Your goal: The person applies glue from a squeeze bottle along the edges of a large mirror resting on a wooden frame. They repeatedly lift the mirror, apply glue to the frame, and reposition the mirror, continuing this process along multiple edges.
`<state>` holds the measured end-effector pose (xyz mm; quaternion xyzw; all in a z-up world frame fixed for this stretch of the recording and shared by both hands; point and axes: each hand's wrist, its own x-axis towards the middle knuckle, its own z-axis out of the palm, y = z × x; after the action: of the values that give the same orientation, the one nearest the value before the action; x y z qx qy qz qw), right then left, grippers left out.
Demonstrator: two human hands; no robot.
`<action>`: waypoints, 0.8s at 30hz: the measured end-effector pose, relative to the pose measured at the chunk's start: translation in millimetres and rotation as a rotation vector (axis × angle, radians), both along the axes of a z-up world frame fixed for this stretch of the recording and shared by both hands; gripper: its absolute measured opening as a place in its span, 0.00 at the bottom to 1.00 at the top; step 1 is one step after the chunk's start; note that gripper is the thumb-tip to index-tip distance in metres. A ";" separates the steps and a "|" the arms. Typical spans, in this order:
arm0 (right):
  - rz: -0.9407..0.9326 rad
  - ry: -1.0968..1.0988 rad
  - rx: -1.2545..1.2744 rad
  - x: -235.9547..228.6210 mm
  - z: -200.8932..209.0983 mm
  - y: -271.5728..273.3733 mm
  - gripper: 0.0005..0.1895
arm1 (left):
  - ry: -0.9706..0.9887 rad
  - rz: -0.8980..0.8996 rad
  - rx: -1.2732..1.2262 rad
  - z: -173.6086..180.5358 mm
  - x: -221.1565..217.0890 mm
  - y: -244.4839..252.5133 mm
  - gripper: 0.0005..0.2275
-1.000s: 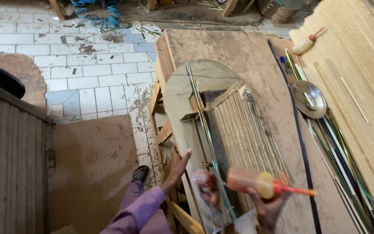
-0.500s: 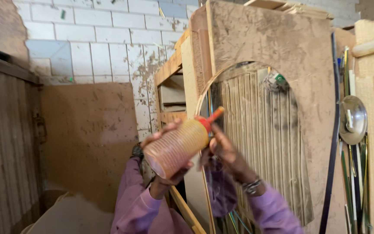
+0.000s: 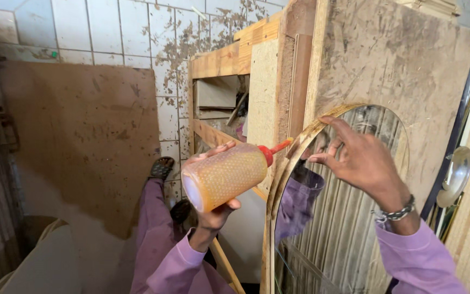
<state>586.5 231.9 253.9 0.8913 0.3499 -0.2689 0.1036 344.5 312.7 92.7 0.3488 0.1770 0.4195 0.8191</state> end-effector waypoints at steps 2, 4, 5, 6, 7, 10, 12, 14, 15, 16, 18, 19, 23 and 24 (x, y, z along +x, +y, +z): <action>0.026 -0.001 -0.008 6.8 -0.3 1.7 0.41 | -0.008 -0.021 -0.030 -1.4 9.4 -0.5 0.42; 0.070 0.007 0.023 11.1 -1.3 2.4 0.38 | -0.047 -0.037 -0.087 -0.5 19.4 -0.1 0.41; 0.065 0.019 0.018 11.9 -1.6 2.1 0.37 | -0.043 -0.049 -0.089 0.8 22.4 0.6 0.41; 0.062 0.030 0.019 12.5 -3.3 2.7 0.37 | -0.039 -0.060 -0.085 1.5 25.3 2.3 0.41; 0.058 0.042 0.019 13.5 -4.0 3.0 0.36 | -0.035 -0.071 -0.081 2.6 28.5 3.4 0.40; -0.023 0.082 -0.062 14.9 -6.9 3.1 0.35 | -0.078 -0.093 -0.189 4.0 33.6 7.7 0.40; 0.013 0.109 -0.032 16.6 -6.4 2.5 0.33 | -0.085 -0.103 -0.207 3.5 34.9 9.9 0.40; 0.090 0.127 0.019 17.9 -5.6 2.1 0.31 | -0.092 -0.118 -0.235 2.0 34.1 11.4 0.40; 0.148 0.132 0.055 17.8 -4.8 1.4 0.30 | -0.095 -0.129 -0.255 1.5 32.5 11.8 0.40; 0.208 0.136 0.093 18.0 -4.7 1.2 0.29 | -0.099 -0.139 -0.272 0.9 31.0 12.2 0.40; 0.266 0.095 -0.002 16.7 -1.8 -1.2 0.29 | -0.102 -0.137 -0.255 0.4 26.2 11.9 0.39; 0.294 0.076 -0.050 15.6 -0.7 -2.8 0.29 | -0.102 -0.136 -0.247 0.4 23.0 11.3 0.39; 0.323 0.142 -0.101 11.0 -0.9 -9.6 0.29 | -0.114 -0.114 -0.310 -1.0 9.7 6.8 0.38; 0.332 0.194 -0.056 12.4 -1.2 -10.6 0.29 | -0.134 -0.124 -0.354 -1.7 6.1 5.6 0.38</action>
<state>598.9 221.3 252.8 0.7880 0.4930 -0.3424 0.1370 350.7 318.3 91.1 0.1810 0.1711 0.3527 0.9020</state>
